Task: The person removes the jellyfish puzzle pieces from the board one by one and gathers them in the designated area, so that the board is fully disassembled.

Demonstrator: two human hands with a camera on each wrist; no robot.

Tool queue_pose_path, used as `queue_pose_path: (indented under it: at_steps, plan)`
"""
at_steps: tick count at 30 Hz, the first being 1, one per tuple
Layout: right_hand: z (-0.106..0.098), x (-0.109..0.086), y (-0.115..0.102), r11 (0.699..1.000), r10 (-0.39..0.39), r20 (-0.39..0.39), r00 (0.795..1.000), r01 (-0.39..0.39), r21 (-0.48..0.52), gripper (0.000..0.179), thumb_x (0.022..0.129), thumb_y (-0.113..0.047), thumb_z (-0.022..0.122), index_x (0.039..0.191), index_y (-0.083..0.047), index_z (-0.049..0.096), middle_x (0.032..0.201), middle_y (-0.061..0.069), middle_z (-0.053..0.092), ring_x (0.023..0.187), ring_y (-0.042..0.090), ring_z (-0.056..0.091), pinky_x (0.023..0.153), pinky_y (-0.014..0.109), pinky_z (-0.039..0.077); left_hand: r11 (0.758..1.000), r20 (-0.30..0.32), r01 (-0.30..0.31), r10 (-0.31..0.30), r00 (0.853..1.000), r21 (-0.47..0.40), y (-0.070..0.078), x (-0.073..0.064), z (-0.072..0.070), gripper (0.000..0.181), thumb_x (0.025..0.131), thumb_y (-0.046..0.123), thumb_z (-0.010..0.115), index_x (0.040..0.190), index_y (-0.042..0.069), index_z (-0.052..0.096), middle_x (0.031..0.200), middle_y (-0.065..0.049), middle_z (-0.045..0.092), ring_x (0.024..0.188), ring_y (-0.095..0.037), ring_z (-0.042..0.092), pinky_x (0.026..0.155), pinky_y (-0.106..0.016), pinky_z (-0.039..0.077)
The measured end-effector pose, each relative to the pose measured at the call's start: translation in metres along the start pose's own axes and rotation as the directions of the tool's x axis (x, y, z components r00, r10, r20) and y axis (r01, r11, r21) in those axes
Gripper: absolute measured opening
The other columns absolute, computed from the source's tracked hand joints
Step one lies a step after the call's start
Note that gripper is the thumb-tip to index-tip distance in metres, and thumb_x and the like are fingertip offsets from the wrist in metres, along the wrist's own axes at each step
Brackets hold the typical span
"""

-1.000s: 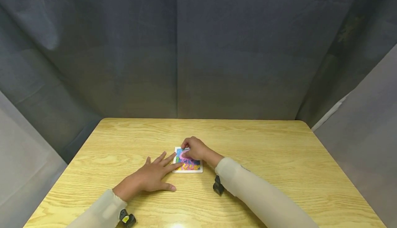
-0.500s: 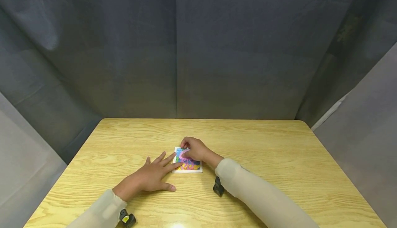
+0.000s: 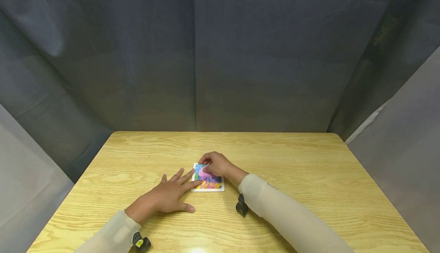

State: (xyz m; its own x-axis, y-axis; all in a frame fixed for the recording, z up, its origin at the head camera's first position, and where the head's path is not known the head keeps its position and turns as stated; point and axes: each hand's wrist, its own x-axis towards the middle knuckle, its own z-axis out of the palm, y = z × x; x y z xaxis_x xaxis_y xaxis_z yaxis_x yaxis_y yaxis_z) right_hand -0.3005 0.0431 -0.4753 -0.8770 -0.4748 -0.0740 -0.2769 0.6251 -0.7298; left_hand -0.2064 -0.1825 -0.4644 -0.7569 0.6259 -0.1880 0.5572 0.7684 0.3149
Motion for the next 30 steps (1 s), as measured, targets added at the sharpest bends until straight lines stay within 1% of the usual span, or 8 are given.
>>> queue_pose_path:
  at_steps: [5, 8, 13, 17, 24, 30]
  plan:
    - [0.0013, -0.0001, -0.001, 1.0, -0.002, -0.026, 1.0, 0.002, -0.002, 0.02, 0.09, 0.0, 0.076, 0.107, -0.01, 0.073, 0.102, 0.003, 0.068, 0.092, 0.016, 0.058, 0.09, 0.036, 0.052, 1.0, 0.003, 0.009, -0.009, 1.0, -0.005, -0.0002, 0.0007, -0.0002, 0.088, 0.088, 0.072, 0.063, 0.163, 0.038, 0.03, 0.174, -0.005, 0.008, 0.156, -0.048, 0.009, 0.104, -0.089, 0.013]
    - [0.0019, -0.0004, -0.0015, 1.0, 0.003, -0.045, 0.999, -0.003, 0.009, 0.02, 0.09, 0.001, 0.076, 0.106, -0.01, 0.073, 0.102, 0.003, 0.069, 0.091, 0.016, 0.057, 0.087, 0.035, 0.051, 1.0, 0.004, 0.009, -0.009, 1.0, -0.007, -0.0006, 0.0006, 0.0001, 0.088, 0.088, 0.071, 0.063, 0.163, 0.038, 0.03, 0.174, -0.005, 0.008, 0.156, -0.049, 0.008, 0.104, -0.089, 0.012]
    - [0.0013, -0.0016, -0.0021, 0.997, 0.018, -0.063, 0.998, -0.013, 0.071, 0.019, 0.09, 0.0, 0.076, 0.106, -0.01, 0.074, 0.104, 0.004, 0.069, 0.091, 0.017, 0.057, 0.086, 0.035, 0.05, 1.0, 0.002, 0.009, -0.009, 1.0, -0.011, -0.0008, 0.0002, 0.0006, 0.089, 0.087, 0.071, 0.064, 0.163, 0.037, 0.031, 0.174, -0.005, 0.007, 0.156, -0.049, 0.006, 0.103, -0.089, 0.011]
    - [0.001, -0.0019, -0.001, 0.994, 0.02, -0.074, 0.997, -0.012, 0.111, 0.015, 0.092, -0.002, 0.074, 0.104, -0.009, 0.075, 0.099, 0.003, 0.068, 0.09, 0.017, 0.058, 0.085, 0.036, 0.05, 1.0, 0.001, 0.012, -0.012, 1.0, -0.005, -0.0019, 0.0006, 0.0019, 0.088, 0.088, 0.072, 0.063, 0.163, 0.038, 0.031, 0.174, -0.005, 0.007, 0.156, -0.049, 0.007, 0.103, -0.089, 0.012]
    - [0.0016, -0.0018, 0.0, 0.99, 0.043, -0.093, 0.995, -0.03, 0.136, 0.009, 0.095, -0.007, 0.073, 0.103, -0.01, 0.076, 0.093, -0.001, 0.067, 0.088, 0.016, 0.058, 0.086, 0.035, 0.051, 1.0, 0.006, 0.018, -0.018, 1.0, -0.006, -0.0011, 0.001, 0.0018, 0.087, 0.088, 0.073, 0.062, 0.162, 0.039, 0.031, 0.174, -0.003, 0.008, 0.156, -0.048, 0.008, 0.104, -0.089, 0.012]
    - [0.0018, -0.0016, -0.0001, 0.989, 0.052, -0.108, 0.993, -0.035, 0.147, 0.007, 0.095, -0.008, 0.074, 0.101, -0.009, 0.077, 0.091, 0.0, 0.067, 0.087, 0.016, 0.059, 0.082, 0.033, 0.051, 1.0, 0.0, 0.018, -0.018, 1.0, -0.005, -0.0002, 0.001, 0.0013, 0.088, 0.088, 0.072, 0.063, 0.162, 0.039, 0.031, 0.174, -0.003, 0.008, 0.156, -0.049, 0.008, 0.104, -0.089, 0.012]
